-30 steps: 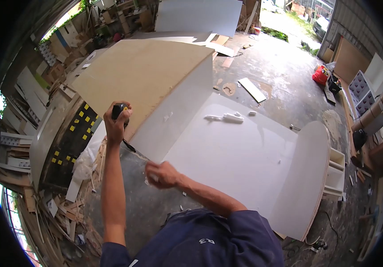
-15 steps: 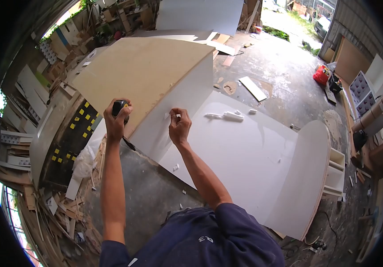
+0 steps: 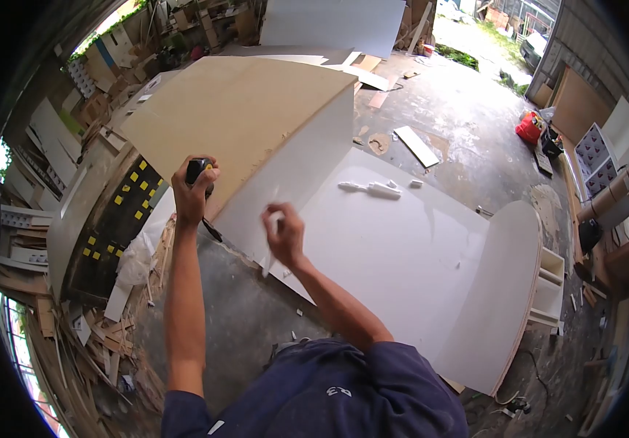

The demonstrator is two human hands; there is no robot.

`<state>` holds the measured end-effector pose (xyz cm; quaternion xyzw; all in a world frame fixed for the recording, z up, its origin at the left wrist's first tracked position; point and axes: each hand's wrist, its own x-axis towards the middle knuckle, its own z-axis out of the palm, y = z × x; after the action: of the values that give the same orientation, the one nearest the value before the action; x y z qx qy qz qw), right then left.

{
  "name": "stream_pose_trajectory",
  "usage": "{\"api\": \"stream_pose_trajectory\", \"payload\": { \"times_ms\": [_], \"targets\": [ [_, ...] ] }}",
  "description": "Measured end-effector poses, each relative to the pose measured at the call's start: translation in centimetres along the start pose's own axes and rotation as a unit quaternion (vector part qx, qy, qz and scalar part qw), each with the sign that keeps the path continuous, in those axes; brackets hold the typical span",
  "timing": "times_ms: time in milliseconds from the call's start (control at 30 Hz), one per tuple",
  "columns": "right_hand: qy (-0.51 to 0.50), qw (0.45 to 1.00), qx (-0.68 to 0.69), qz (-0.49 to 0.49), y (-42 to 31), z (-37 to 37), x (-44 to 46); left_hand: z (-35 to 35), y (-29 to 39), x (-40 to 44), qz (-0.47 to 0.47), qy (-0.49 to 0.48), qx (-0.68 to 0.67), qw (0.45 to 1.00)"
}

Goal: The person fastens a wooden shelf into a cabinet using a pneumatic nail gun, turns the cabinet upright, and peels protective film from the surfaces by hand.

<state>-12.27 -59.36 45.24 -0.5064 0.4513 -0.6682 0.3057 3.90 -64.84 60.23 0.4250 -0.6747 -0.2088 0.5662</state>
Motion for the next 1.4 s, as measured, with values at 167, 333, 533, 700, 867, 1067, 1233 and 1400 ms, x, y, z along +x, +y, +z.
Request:
{"api": "stream_pose_trajectory", "payload": {
  "times_ms": [167, 333, 533, 700, 867, 1067, 1233, 1400],
  "targets": [
    [0.081, 0.994, -0.060, -0.048, 0.8, 0.4, 3.9, 0.1, -0.2, 0.2, 0.011, 0.005, 0.002, 1.000],
    [0.118, 0.992, 0.032, 0.030, 3.2, 1.8, 4.0, 0.1, 0.0, 0.0, 0.002, 0.007, -0.001, 1.000],
    [0.021, 0.991, 0.090, 0.100, 0.3, 1.6, 0.9, -0.3, -0.3, 0.0, -0.023, -0.020, 0.026, 0.999],
    [-0.503, 0.855, 0.113, 0.053, -4.3, -1.2, -4.8, -0.3, 0.2, -0.1, -0.026, -0.018, 0.025, 0.999],
    [-0.486, 0.868, 0.075, 0.075, -3.9, -2.1, -4.3, -0.1, 0.0, 0.0, -0.005, -0.007, 0.017, 1.000],
    [-0.063, 0.998, 0.013, -0.024, -2.6, 0.0, -0.5, -0.1, -0.4, 0.1, 0.002, 0.000, 0.003, 1.000],
    [-0.015, 0.996, -0.022, -0.085, -2.6, 2.3, -0.2, 0.0, 0.3, -0.1, -0.016, 0.000, -0.019, 1.000],
    [-0.095, 0.976, 0.028, -0.195, -2.9, 2.8, -1.8, -0.1, -0.1, 0.1, 0.004, -0.003, -0.006, 1.000]
  ]
}}
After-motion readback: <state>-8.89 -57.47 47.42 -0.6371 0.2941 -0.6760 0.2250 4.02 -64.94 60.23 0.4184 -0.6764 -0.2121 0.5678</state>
